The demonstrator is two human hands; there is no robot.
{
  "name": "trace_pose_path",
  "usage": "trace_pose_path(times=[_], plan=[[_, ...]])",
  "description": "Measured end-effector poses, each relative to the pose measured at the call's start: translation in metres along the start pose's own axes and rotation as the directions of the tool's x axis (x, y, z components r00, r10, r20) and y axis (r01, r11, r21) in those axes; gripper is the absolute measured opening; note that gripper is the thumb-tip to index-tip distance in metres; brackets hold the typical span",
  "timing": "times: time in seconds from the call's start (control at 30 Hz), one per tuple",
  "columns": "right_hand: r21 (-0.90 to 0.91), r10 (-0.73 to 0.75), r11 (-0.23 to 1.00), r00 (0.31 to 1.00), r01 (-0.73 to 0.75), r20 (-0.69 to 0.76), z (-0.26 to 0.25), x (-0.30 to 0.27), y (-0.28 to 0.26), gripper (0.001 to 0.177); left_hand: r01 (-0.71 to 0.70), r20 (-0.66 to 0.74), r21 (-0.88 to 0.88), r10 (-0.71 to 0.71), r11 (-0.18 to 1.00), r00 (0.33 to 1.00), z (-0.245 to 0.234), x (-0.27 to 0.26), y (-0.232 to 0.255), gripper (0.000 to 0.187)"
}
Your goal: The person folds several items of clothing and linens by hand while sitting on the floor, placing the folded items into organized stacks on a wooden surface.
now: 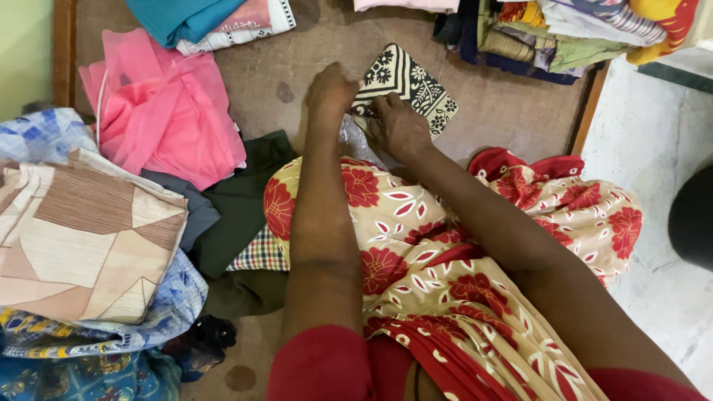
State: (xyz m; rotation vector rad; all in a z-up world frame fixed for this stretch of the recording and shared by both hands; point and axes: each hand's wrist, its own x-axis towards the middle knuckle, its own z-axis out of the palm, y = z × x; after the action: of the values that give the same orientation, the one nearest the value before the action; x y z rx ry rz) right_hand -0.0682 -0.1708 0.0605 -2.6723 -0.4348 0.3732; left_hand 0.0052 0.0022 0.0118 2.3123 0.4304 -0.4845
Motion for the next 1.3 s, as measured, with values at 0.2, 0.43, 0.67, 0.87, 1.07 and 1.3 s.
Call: trace_pose_path(times=[0.2,0.43,0.67,0.87,1.07,1.3], plan=[[0.374,0.188,0.895,0.967,-0.241,0.173,-0.007,0.019,0.051,0.032,0.043,-0.031,0.089,-0.040,0.995,0.999,0.015,0.012,-0.015,0.043],[0.642,0.325,0.719,0.945,-0.265,0.027,-0.042,0.011,0.143,0.035,-0.094,0.038,0.134,0.089,0.987,0.995,0.021,-0.008,-0.002,0.080],[0.304,0.108,0.953,0.918,0.014,-0.381,-0.078,-0.012,0.171,0.015,-0.220,0.150,0.297,0.182,0.929,0.972,0.049,0.007,-0.007,0.055],[0.164,0.091,0.986,0.892,-0.019,-0.444,-0.116,-0.036,0.205,0.014,-0.213,0.365,-0.330,0.333,0.919,0.870,0.020,0.009,-0.003,0.048],[0.252,0.284,0.944,0.914,-0.214,-0.288,-0.108,-0.060,0.231,0.023,-0.165,0.130,-0.509,0.265,0.845,0.955,-0.032,-0.008,-0.004,0.053],[0.695,0.373,0.681,0.926,-0.230,-0.060,-0.001,-0.048,0.254,0.029,-0.126,-0.434,-0.026,0.103,0.992,0.895,-0.042,-0.018,-0.015,0.064]])
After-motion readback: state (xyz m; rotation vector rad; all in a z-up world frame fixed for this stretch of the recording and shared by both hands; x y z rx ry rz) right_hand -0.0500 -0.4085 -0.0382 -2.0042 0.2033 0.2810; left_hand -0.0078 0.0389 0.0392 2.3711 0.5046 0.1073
